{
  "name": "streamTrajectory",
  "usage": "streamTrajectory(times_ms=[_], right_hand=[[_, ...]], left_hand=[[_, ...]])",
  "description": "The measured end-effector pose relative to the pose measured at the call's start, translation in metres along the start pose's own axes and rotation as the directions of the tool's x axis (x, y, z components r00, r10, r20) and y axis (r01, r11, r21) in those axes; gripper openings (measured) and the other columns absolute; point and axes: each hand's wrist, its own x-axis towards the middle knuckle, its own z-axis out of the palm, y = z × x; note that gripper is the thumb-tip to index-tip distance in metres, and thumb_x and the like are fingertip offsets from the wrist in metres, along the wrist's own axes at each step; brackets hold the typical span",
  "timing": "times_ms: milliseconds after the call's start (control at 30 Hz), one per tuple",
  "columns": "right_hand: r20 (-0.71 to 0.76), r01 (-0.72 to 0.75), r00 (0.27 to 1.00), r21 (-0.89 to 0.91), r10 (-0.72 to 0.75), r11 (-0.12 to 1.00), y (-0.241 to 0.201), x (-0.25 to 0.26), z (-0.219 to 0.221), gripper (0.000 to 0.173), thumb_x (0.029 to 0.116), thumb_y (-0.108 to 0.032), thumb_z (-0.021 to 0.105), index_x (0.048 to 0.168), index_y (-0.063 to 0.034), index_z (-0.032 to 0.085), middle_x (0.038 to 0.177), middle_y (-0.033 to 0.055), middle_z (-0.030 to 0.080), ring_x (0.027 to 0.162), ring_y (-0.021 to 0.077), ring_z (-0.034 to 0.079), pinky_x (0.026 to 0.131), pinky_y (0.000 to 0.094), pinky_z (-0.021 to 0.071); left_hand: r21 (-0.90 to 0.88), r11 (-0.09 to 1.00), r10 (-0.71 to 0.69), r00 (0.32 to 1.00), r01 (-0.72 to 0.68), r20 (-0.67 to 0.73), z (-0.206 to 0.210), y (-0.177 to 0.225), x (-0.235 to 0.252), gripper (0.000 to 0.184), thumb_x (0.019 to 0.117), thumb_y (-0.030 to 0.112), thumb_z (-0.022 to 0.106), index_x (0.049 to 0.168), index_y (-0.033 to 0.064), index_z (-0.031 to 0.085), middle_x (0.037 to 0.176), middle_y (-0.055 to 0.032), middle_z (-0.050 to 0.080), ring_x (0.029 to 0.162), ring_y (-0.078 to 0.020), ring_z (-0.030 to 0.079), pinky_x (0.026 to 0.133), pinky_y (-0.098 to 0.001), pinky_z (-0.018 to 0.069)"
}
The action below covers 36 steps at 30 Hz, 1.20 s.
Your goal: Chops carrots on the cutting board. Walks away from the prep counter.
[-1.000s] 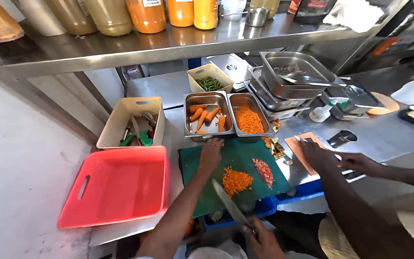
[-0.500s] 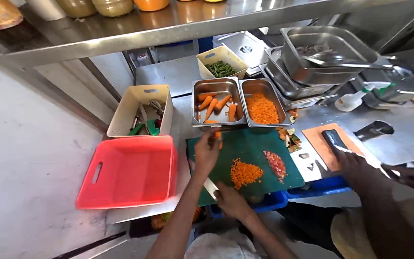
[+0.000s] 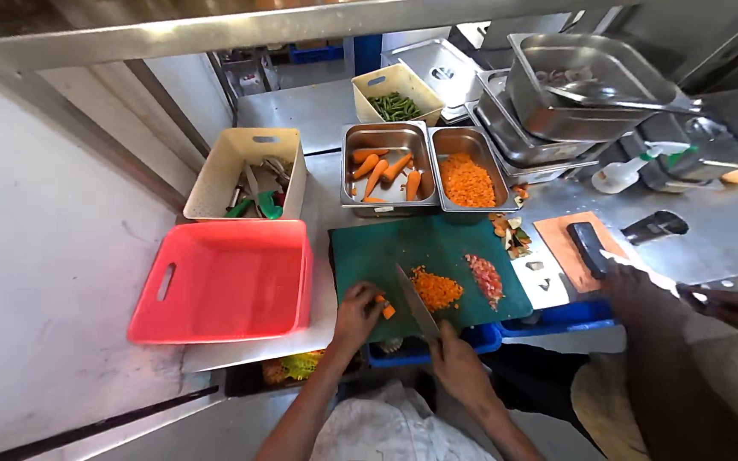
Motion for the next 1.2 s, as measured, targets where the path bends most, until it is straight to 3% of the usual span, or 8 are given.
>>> streamTrajectory(times_ms=[67,200,367,633,900,1100,1200], right_hand=[[0.038,0.021,0.999,-0.071,-0.018,0.997,-0.003,0.001,0.003,0.042,0.1057,-0.033,0.052,0.142,-0.0117,0.049,0.099,0.0146,0.072,0.090,0.0343,0.073,0.081,0.0540,0.0592],[0.145,0.024,0.989,-0.210,0.007,0.977,-0.019,-0.001,0.000,0.045,0.1076,-0.028,0.047,0.150,-0.0148,0.042,0.107,0.0187,0.071,0.099,0.0395,0.072,0.085,0.0569,0.0578],[0.255,0.012,0.965,-0.276,0.061,0.961,-0.028,0.007,0.004,0.047,0.1085,-0.022,0.045,0.154,-0.0135,0.036,0.114,0.0220,0.068,0.106,0.0419,0.070,0.089,0.0584,0.0567],[0.299,0.019,0.948,-0.397,0.110,0.918,-0.059,-0.021,-0.045,0.045,0.1053,-0.014,0.046,0.150,-0.0153,0.041,0.114,0.0218,0.069,0.106,0.0428,0.069,0.088,0.0587,0.0563],[0.331,0.014,0.940,-0.288,0.086,0.957,-0.050,0.026,0.007,0.055,0.1051,-0.013,0.049,0.157,-0.0126,0.029,0.115,0.0228,0.067,0.106,0.0414,0.070,0.089,0.0576,0.0574],[0.331,0.038,0.940,-0.345,0.084,0.938,-0.068,0.002,-0.036,0.044,0.1070,-0.018,0.047,0.150,-0.0145,0.039,0.114,0.0221,0.068,0.106,0.0422,0.069,0.089,0.0593,0.0561],[0.365,0.024,0.924,-0.353,0.114,0.935,-0.073,-0.005,-0.036,0.045,0.1074,-0.015,0.045,0.151,-0.0119,0.038,0.118,0.0240,0.066,0.110,0.0431,0.067,0.091,0.0600,0.0550]], left_hand=[[-0.051,0.992,0.112,0.993,-0.111,0.023,-0.004,-0.013,0.000,0.016,0.0960,0.028,0.073,0.104,0.0162,0.080,0.116,0.0003,0.071,0.106,-0.0077,0.068,0.093,-0.0289,0.0603],[-0.071,0.967,0.249,0.967,-0.245,0.059,-0.010,-0.026,0.000,0.015,0.0967,0.026,0.073,0.106,0.0165,0.080,0.118,0.0022,0.071,0.112,-0.0068,0.067,0.098,-0.0293,0.0585],[0.003,0.902,0.430,0.899,-0.432,0.089,-0.003,-0.036,0.005,0.017,0.1020,0.020,0.063,0.103,0.0110,0.077,0.117,-0.0011,0.071,0.119,-0.0153,0.063,0.107,-0.0341,0.0516],[-0.021,0.880,0.473,0.869,-0.475,0.146,-0.001,-0.040,0.006,0.017,0.1025,0.012,0.058,0.105,0.0071,0.075,0.118,-0.0068,0.070,0.121,-0.0197,0.063,0.108,-0.0361,0.0514],[-0.034,0.896,0.442,0.884,-0.442,0.151,-0.002,-0.039,0.008,0.017,0.1022,0.012,0.059,0.107,0.0051,0.074,0.122,-0.0084,0.069,0.122,-0.0201,0.063,0.108,-0.0360,0.0520],[-0.022,0.889,0.455,0.880,-0.457,0.136,0.000,-0.042,0.005,0.017,0.1015,0.012,0.059,0.107,0.0047,0.075,0.120,-0.0096,0.070,0.120,-0.0217,0.065,0.107,-0.0378,0.0530],[-0.024,0.874,0.485,0.867,-0.485,0.119,0.001,-0.044,0.005,0.018,0.1014,0.010,0.059,0.108,0.0044,0.075,0.119,-0.0099,0.071,0.119,-0.0218,0.065,0.106,-0.0372,0.0530]])
